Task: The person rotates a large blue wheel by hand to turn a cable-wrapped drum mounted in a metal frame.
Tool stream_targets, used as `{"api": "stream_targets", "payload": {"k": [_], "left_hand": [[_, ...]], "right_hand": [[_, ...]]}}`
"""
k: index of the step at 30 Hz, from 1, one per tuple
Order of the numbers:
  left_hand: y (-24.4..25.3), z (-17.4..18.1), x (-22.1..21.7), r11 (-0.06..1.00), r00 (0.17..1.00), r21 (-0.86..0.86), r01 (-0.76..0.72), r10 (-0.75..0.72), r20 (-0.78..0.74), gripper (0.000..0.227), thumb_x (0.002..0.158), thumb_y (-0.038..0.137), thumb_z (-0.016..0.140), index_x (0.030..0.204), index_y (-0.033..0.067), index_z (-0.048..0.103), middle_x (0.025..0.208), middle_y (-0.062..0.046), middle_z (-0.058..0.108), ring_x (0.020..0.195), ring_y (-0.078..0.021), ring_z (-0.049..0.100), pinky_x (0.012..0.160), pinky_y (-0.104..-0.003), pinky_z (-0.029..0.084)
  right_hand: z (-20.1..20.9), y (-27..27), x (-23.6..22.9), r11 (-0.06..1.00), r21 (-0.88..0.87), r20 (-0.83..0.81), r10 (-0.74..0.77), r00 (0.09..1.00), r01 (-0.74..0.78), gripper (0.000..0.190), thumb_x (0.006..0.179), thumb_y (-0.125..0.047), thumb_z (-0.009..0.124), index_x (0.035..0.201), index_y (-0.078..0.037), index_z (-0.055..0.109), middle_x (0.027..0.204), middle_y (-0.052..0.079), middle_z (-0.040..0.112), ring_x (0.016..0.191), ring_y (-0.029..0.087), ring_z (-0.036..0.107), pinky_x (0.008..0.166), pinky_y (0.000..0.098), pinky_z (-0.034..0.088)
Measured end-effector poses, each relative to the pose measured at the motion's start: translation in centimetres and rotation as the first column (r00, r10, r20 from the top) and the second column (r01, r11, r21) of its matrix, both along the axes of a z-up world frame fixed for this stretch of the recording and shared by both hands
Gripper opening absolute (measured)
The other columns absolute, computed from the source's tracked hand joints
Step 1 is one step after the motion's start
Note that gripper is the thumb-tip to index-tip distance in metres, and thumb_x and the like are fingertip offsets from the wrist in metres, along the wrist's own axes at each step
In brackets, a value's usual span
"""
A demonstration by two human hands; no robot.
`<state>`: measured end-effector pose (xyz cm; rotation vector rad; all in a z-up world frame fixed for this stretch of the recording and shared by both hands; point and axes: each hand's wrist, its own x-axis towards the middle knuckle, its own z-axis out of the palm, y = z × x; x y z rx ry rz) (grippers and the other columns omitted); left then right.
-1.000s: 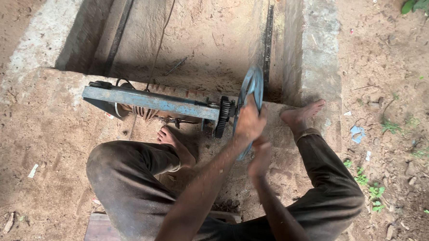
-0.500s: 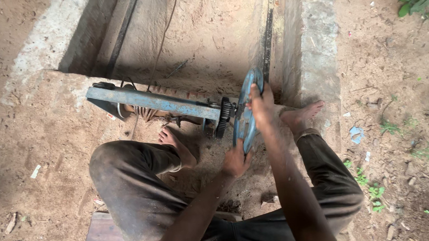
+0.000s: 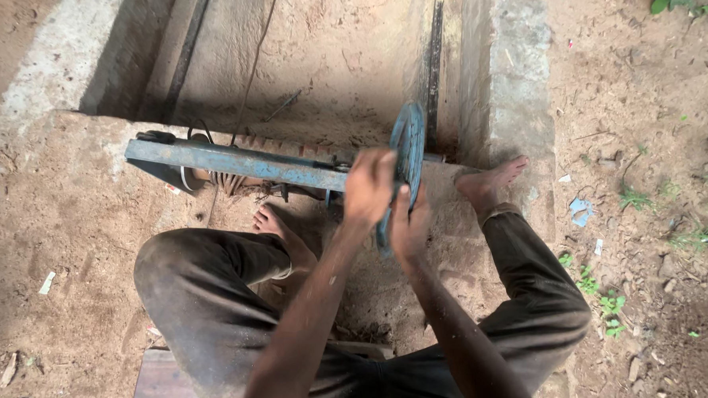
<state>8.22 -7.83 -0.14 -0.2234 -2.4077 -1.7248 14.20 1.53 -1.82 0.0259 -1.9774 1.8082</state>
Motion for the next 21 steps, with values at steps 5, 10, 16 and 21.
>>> {"api": "stream_targets", "payload": {"k": [5,10,16,21], "left_hand": [[6.6,5.0,-7.4,0.899,0.904,-0.387,0.206,-0.024,0.427,0.076,0.099,0.058,0.052,0.145,-0.0018,0.043,0.136,-0.03,0.052,0.106,-0.0424,0.066,0.08,-0.049,0.065],[7.3,4.1,-7.8,0.864,0.9,-0.448,0.228,-0.011,0.436,0.064,0.094,0.047,0.06,0.131,-0.0042,0.051,0.122,-0.028,0.067,0.116,-0.0355,0.066,0.117,-0.055,0.038],[5.7,3.2,-2.9,0.912,0.951,-0.374,0.168,-0.051,0.304,0.063,0.092,0.036,0.062,0.135,-0.0078,0.046,0.12,-0.031,0.068,0.112,-0.0416,0.07,0.119,-0.048,0.042],[4.4,1.0,0.3,0.902,0.981,-0.388,0.19,-0.155,0.12,0.067,0.094,0.03,0.062,0.14,-0.0111,0.039,0.121,-0.03,0.063,0.109,-0.0392,0.068,0.12,-0.063,0.031]], "right_hand": [[-1.8,-0.5,2.6,0.996,-0.078,0.122,0.051,0.991,-0.041,0.027,0.111,-0.034,0.044,0.112,-0.007,0.049,0.068,-0.004,0.047,0.053,0.005,0.043,0.045,0.0244,0.037],[-5.1,0.3,4.4,0.994,-0.022,0.024,0.111,0.994,-0.11,0.032,0.113,-0.037,0.045,0.109,-0.006,0.047,0.076,-0.001,0.052,0.061,0.008,0.048,0.054,0.0283,0.044],[-8.3,2.9,4.5,0.89,-0.389,0.142,0.314,0.939,-0.239,0.045,0.104,-0.049,0.036,0.102,-0.009,0.055,0.077,0.004,0.063,0.065,0.015,0.062,0.06,0.035,0.056],[-6.1,5.7,0.1,0.882,-0.406,0.02,-0.255,0.967,0.241,0.052,0.119,-0.049,0.043,0.096,-0.006,0.06,0.091,0.008,0.063,0.089,0.021,0.063,0.084,0.0366,0.054]]}}
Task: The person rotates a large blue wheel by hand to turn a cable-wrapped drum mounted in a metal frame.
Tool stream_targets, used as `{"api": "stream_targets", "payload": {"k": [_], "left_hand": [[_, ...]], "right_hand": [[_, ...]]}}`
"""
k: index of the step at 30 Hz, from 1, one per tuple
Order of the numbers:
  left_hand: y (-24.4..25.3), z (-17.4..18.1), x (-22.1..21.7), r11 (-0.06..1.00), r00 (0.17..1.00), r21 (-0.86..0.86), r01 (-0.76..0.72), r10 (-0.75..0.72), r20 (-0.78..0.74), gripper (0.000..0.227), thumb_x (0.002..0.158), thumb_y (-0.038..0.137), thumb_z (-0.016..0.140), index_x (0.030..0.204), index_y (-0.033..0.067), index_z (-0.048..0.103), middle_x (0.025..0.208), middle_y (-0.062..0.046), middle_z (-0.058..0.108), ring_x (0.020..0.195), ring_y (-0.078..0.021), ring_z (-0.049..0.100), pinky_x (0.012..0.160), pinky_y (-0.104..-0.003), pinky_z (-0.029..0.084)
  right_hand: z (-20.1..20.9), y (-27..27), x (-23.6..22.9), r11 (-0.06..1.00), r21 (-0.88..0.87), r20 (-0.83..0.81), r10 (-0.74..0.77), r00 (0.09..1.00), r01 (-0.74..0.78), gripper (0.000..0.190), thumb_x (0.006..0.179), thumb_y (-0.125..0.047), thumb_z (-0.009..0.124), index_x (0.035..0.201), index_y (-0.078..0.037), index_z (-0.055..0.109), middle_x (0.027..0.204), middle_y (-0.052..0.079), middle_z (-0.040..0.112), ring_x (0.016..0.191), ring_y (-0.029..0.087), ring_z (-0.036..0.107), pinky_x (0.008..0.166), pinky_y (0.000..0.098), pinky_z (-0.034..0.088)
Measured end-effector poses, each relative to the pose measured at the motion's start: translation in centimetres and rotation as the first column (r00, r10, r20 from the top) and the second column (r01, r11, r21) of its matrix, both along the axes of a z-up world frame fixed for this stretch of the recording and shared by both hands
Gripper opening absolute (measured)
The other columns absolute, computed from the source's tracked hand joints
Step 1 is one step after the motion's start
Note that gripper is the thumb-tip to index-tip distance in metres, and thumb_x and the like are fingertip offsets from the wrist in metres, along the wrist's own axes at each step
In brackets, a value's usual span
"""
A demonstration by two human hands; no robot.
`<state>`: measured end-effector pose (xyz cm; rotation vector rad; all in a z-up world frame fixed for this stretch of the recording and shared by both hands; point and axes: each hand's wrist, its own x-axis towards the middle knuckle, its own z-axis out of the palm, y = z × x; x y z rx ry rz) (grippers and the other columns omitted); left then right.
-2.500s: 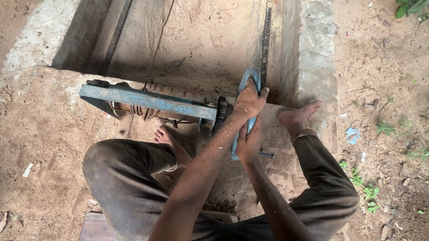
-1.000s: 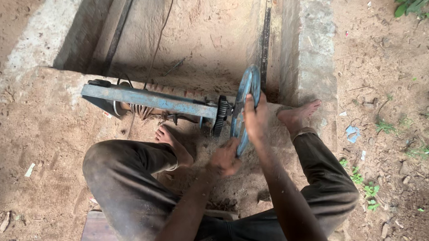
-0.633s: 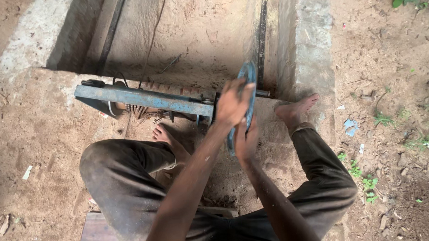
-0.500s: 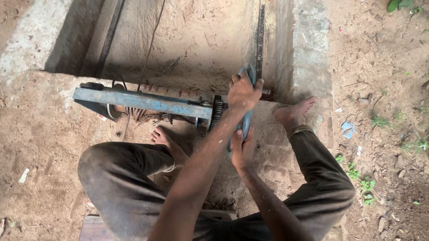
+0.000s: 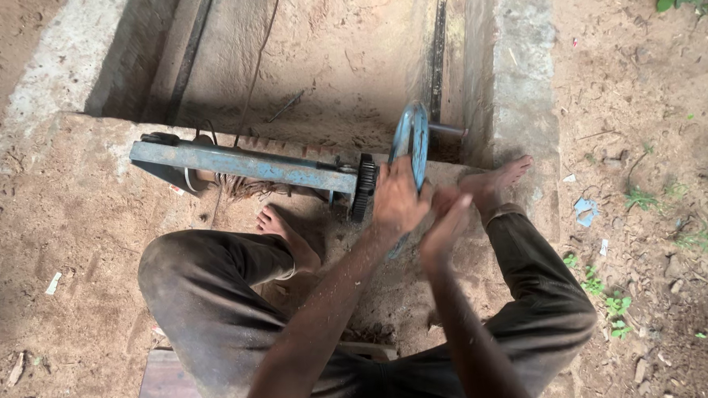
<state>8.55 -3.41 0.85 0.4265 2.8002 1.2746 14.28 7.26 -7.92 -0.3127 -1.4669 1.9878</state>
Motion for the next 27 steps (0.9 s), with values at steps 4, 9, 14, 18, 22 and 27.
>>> {"api": "stream_targets", "payload": {"k": [4,9,14,18,22,27], "left_hand": [[-0.8,-2.5,2.9,0.999,0.986,0.046,0.023,-0.015,-0.168,0.06,0.089,0.026,0.063,0.137,-0.0036,0.043,0.117,-0.023,0.062,0.106,-0.0328,0.065,0.112,-0.06,0.04],[-2.1,-4.3,5.5,0.985,0.967,0.142,0.095,-0.057,-0.25,0.046,0.094,0.026,0.056,0.132,0.0017,0.045,0.107,-0.021,0.061,0.092,-0.0308,0.058,0.096,-0.052,0.048],[-3.4,-5.8,6.1,0.938,0.929,0.288,0.194,-0.081,-0.36,0.037,0.099,0.029,0.049,0.126,0.003,0.05,0.105,-0.022,0.063,0.092,-0.0314,0.06,0.096,-0.054,0.051],[-5.1,-6.2,6.1,0.91,0.886,0.345,0.229,-0.048,-0.461,0.032,0.108,0.03,0.046,0.12,0.0055,0.063,0.114,-0.02,0.073,0.109,-0.0335,0.067,0.103,-0.058,0.047],[-5.2,-4.0,4.4,0.714,0.975,0.663,-0.222,0.169,0.145,0.051,0.112,0.038,0.034,0.101,0.0012,0.068,0.088,-0.015,0.075,0.079,-0.0235,0.073,0.074,-0.042,0.062],[-2.3,1.7,-1.7,0.859,0.952,0.457,-0.232,0.105,0.287,0.062,0.101,0.057,0.044,0.123,0.0018,0.063,0.08,-0.012,0.069,0.063,-0.0181,0.067,0.054,-0.035,0.056]], "right_hand": [[5.1,1.6,-5.9,0.932,0.315,0.145,0.139,0.98,-0.178,0.051,0.108,-0.047,0.051,0.13,-0.003,0.063,0.123,0.012,0.068,0.116,0.025,0.067,0.102,0.0467,0.054],[9.3,-0.4,-11.3,0.79,0.431,0.448,0.233,0.863,-0.436,0.055,0.104,-0.041,0.056,0.146,-0.009,0.041,0.108,0.009,0.064,0.083,0.018,0.068,0.07,0.034,0.06],[9.2,-1.4,-10.5,0.888,0.155,0.538,0.293,0.791,-0.434,0.05,0.11,-0.038,0.056,0.148,-0.006,0.047,0.09,0.008,0.057,0.057,0.012,0.054,0.044,0.0282,0.047],[8.5,-2.3,-6.4,0.851,0.337,0.559,0.163,0.813,-0.402,0.052,0.109,-0.036,0.05,0.149,-0.006,0.041,0.081,0.012,0.061,0.052,0.014,0.056,0.042,0.0304,0.047],[6.9,-4.1,-2.8,0.668,0.74,0.033,0.082,0.996,-0.079,0.045,0.122,-0.033,0.045,0.149,0.003,0.045,0.108,0.013,0.068,0.09,0.015,0.068,0.072,0.0323,0.058],[3.1,-5.0,1.6,0.833,0.468,0.336,0.142,0.931,-0.296,0.043,0.109,-0.036,0.042,0.135,-0.002,0.049,0.092,0.009,0.066,0.068,0.015,0.064,0.056,0.0342,0.058]]}}
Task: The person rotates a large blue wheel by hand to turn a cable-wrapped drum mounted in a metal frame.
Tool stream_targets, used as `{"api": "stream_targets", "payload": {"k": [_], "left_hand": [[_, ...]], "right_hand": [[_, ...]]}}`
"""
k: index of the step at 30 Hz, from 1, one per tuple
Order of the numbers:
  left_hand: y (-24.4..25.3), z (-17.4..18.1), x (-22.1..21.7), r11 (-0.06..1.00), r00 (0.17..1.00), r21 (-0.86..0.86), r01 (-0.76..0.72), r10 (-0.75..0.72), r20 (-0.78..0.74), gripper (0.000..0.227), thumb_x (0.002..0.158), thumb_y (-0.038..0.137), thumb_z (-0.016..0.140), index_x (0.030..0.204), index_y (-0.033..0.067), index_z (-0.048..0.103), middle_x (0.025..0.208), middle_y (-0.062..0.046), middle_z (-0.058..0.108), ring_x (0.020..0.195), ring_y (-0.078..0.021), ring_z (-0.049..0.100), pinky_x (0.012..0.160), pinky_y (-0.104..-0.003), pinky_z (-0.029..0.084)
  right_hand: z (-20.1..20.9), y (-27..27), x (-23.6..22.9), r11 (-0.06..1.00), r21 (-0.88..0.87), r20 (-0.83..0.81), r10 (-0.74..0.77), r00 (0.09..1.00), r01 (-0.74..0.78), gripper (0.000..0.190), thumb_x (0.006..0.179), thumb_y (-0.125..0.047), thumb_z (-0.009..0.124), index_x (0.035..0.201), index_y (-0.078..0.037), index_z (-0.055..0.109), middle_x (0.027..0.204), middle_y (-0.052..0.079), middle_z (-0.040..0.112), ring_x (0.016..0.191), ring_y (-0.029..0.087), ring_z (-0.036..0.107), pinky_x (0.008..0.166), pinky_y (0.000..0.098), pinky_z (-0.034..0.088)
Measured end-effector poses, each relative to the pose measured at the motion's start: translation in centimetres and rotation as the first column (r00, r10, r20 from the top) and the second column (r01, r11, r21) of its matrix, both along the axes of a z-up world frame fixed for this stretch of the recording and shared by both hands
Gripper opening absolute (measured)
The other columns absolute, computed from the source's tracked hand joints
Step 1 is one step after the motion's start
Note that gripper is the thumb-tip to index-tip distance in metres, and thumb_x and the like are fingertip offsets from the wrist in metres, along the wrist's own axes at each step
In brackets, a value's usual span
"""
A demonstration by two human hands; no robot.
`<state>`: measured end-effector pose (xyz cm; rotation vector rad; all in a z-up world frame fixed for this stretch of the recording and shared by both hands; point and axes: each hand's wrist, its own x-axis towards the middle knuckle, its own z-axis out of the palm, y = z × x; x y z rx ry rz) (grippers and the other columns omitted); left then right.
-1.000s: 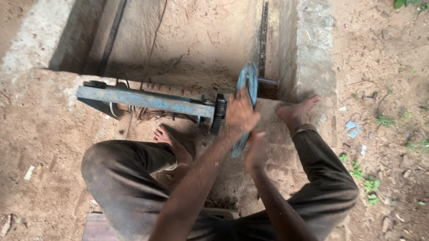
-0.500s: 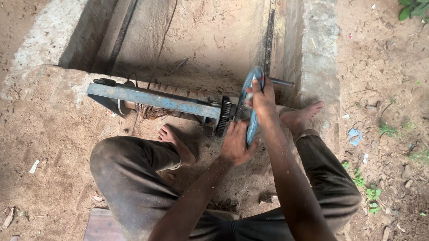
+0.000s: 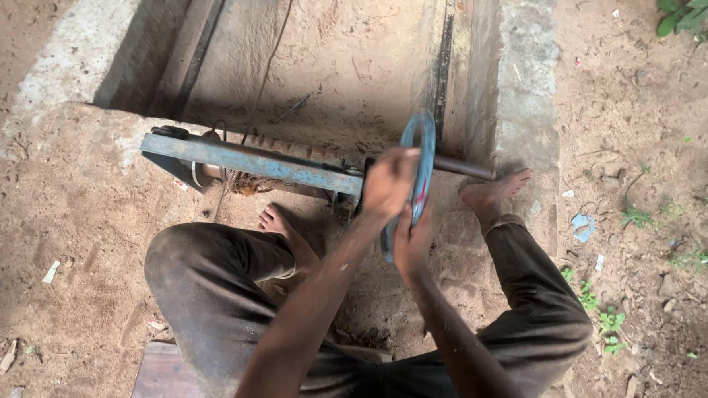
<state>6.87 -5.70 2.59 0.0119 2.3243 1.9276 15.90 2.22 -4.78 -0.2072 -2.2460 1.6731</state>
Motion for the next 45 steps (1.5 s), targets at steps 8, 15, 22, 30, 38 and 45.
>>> {"api": "stream_targets", "payload": {"k": [8,15,22,30,38,45], "left_hand": [[6.2,1.5,-4.6,0.89,0.978,-0.405,0.21,-0.191,0.089,0.065,0.095,0.054,0.049,0.123,-0.0036,0.056,0.077,-0.016,0.066,0.066,-0.0295,0.07,0.057,-0.044,0.061],[6.3,-2.0,0.9,0.948,0.981,-0.31,-0.073,0.013,-0.191,0.05,0.094,0.034,0.062,0.125,-0.0035,0.05,0.083,-0.025,0.067,0.076,-0.0422,0.07,0.068,-0.053,0.059],[1.6,-3.9,7.7,0.958,0.956,-0.076,0.277,-0.267,0.125,0.053,0.095,0.018,0.053,0.143,0.0025,0.035,0.089,-0.025,0.069,0.063,-0.0369,0.07,0.052,-0.047,0.062],[-0.5,-9.7,11.4,0.93,0.942,-0.201,0.309,-0.328,-0.067,0.054,0.092,0.018,0.067,0.14,0.0018,0.049,0.099,-0.022,0.071,0.075,-0.0299,0.07,0.072,-0.042,0.062],[-3.4,-5.3,6.8,0.635,0.696,-0.292,0.715,-0.606,0.386,0.037,0.089,0.009,0.063,0.126,0.0036,0.062,0.098,-0.017,0.074,0.079,-0.0245,0.072,0.072,-0.038,0.065],[-0.5,-1.0,-1.1,0.97,0.983,-0.228,0.08,-0.115,-0.144,0.042,0.099,0.028,0.049,0.135,0.0098,0.062,0.085,-0.018,0.077,0.059,-0.0231,0.074,0.055,-0.037,0.061]], "right_hand": [[-9.9,1.9,5.1,0.948,0.316,0.061,-0.072,0.996,0.049,0.046,0.101,-0.043,0.06,0.119,-0.001,0.053,0.097,0.015,0.063,0.079,0.029,0.062,0.067,0.0453,0.052],[-8.4,5.2,6.7,0.974,-0.216,-0.136,0.047,0.99,-0.076,0.03,0.103,-0.023,0.055,0.121,0.0,0.06,0.105,0.01,0.063,0.096,0.023,0.061,0.087,0.0367,0.05],[2.7,6.9,-0.3,0.998,0.054,-0.387,0.041,0.921,-0.021,0.011,0.114,-0.004,0.053,0.121,0.003,0.057,0.111,0.014,0.061,0.093,0.019,0.06,0.086,0.0299,0.051],[4.0,5.9,-13.6,0.982,-0.171,0.191,0.113,0.975,-0.08,0.037,0.11,-0.023,0.056,0.133,0.005,0.05,0.096,0.011,0.068,0.079,0.02,0.066,0.07,0.0314,0.053],[3.8,3.6,-8.9,0.985,-0.173,0.081,0.041,0.996,-0.027,0.029,0.106,-0.009,0.058,0.132,0.001,0.05,0.09,0.004,0.059,0.067,0.01,0.054,0.059,0.0255,0.048],[1.7,1.9,-3.1,0.983,0.181,-0.339,0.101,0.935,-0.041,0.027,0.107,-0.009,0.059,0.129,0.005,0.053,0.105,0.011,0.065,0.091,0.016,0.065,0.08,0.0325,0.055]]}}
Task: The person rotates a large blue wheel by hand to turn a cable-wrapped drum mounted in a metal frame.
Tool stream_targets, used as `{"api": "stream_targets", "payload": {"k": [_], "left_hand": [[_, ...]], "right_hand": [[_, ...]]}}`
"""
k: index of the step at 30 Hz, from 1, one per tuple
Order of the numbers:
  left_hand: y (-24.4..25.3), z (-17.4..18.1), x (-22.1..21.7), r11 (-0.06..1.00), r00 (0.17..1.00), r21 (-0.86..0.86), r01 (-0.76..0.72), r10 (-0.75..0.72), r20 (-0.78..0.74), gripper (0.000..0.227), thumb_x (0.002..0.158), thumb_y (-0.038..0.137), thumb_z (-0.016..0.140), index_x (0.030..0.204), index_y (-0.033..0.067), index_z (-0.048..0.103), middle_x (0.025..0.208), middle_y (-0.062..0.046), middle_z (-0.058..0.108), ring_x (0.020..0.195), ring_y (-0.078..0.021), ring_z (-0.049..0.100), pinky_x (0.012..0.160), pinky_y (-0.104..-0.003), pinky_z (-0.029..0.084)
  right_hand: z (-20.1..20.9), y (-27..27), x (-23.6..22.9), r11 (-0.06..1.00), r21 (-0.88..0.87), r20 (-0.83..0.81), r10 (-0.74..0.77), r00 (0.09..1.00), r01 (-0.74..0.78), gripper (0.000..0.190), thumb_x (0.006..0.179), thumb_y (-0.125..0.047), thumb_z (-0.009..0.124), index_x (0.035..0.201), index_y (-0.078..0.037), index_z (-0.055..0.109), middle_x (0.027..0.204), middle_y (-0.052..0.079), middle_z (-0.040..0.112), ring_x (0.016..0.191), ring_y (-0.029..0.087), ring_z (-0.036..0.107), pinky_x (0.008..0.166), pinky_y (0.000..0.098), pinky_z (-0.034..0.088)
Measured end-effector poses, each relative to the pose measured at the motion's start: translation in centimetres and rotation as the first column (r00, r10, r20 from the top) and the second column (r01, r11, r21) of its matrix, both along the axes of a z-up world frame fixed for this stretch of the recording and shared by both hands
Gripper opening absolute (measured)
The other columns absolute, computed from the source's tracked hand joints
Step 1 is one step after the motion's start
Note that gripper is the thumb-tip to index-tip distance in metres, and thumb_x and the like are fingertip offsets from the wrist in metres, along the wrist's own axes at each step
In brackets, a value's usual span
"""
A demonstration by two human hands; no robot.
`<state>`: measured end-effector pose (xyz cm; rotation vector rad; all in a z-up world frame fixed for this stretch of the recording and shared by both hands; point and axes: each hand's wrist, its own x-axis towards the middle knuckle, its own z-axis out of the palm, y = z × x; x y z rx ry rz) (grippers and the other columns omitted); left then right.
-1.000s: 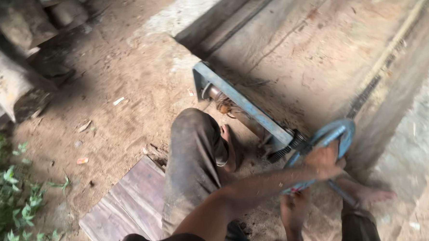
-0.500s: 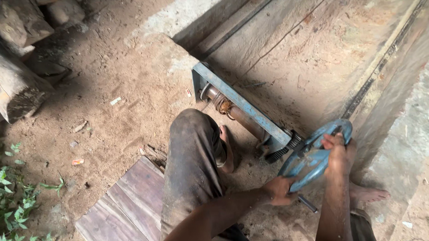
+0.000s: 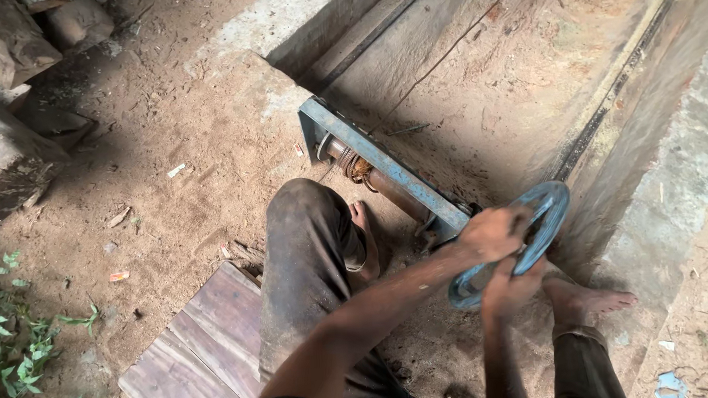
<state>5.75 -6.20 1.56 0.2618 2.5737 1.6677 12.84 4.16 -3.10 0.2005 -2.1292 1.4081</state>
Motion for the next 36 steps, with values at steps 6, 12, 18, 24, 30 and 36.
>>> {"api": "stream_targets", "payload": {"k": [6,12,18,24,30,36], "left_hand": [[7.5,1.1,-6.0,0.954,0.96,-0.281,0.103,-0.021,0.279,0.08,0.097,0.051,0.056,0.143,-0.0101,0.036,0.088,-0.022,0.072,0.077,-0.0343,0.078,0.066,-0.043,0.068],[8.4,-0.9,-4.2,0.978,0.979,-0.184,-0.097,0.127,0.158,0.072,0.093,0.038,0.063,0.139,-0.0115,0.04,0.094,-0.03,0.073,0.09,-0.0418,0.074,0.085,-0.049,0.061],[6.6,0.6,-0.1,0.998,0.979,-0.056,-0.009,0.021,0.205,0.08,0.093,0.023,0.055,0.155,-0.013,0.021,0.084,-0.03,0.073,0.068,-0.0385,0.076,0.063,-0.045,0.066],[5.1,1.8,1.0,0.998,0.971,-0.059,0.016,-0.002,0.24,0.076,0.093,0.029,0.058,0.15,-0.0072,0.023,0.076,-0.024,0.071,0.058,-0.0343,0.071,0.049,-0.044,0.063],[3.5,0.4,4.4,0.983,0.989,-0.157,0.095,-0.075,0.13,0.107,0.078,0.017,0.077,0.159,0.0037,0.008,0.089,-0.029,0.069,0.076,-0.0394,0.07,0.069,-0.048,0.059],[2.2,-1.1,8.1,0.993,0.946,0.054,0.1,-0.112,0.305,0.092,0.094,0.012,0.054,0.164,0.0144,-0.005,0.093,-0.021,0.07,0.061,-0.0319,0.069,0.047,-0.04,0.06]], "right_hand": [[-1.8,-1.5,2.9,0.973,-0.232,0.093,0.03,0.995,-0.008,0.019,0.104,-0.012,0.056,0.112,0.005,0.057,0.091,0.01,0.066,0.079,0.016,0.063,0.072,0.0329,0.05],[-5.2,-0.6,3.6,0.965,-0.257,0.075,0.075,0.994,-0.053,0.029,0.109,-0.028,0.051,0.104,0.0,0.054,0.087,0.005,0.062,0.076,0.013,0.059,0.067,0.031,0.046],[-12.6,2.2,3.8,0.977,-0.21,0.128,0.076,0.989,-0.048,0.052,0.111,-0.05,0.046,0.098,0.0,0.052,0.081,0.006,0.055,0.072,0.015,0.052,0.066,0.0347,0.041],[-15.7,3.8,4.3,0.953,-0.293,0.264,0.156,0.952,-0.075,0.062,0.113,-0.054,0.04,0.137,0.003,0.042,0.129,0.01,0.051,0.116,0.017,0.05,0.094,0.0344,0.042],[-11.9,4.8,4.3,0.862,-0.495,0.29,0.045,0.956,0.11,0.062,0.112,-0.055,0.038,0.134,0.002,0.051,0.123,0.013,0.059,0.113,0.022,0.057,0.095,0.0375,0.048],[-3.2,5.6,0.1,0.771,-0.617,0.297,0.043,0.954,0.158,0.064,0.11,-0.057,0.042,0.122,0.003,0.063,0.103,0.018,0.069,0.096,0.028,0.067,0.087,0.0416,0.056]]}}
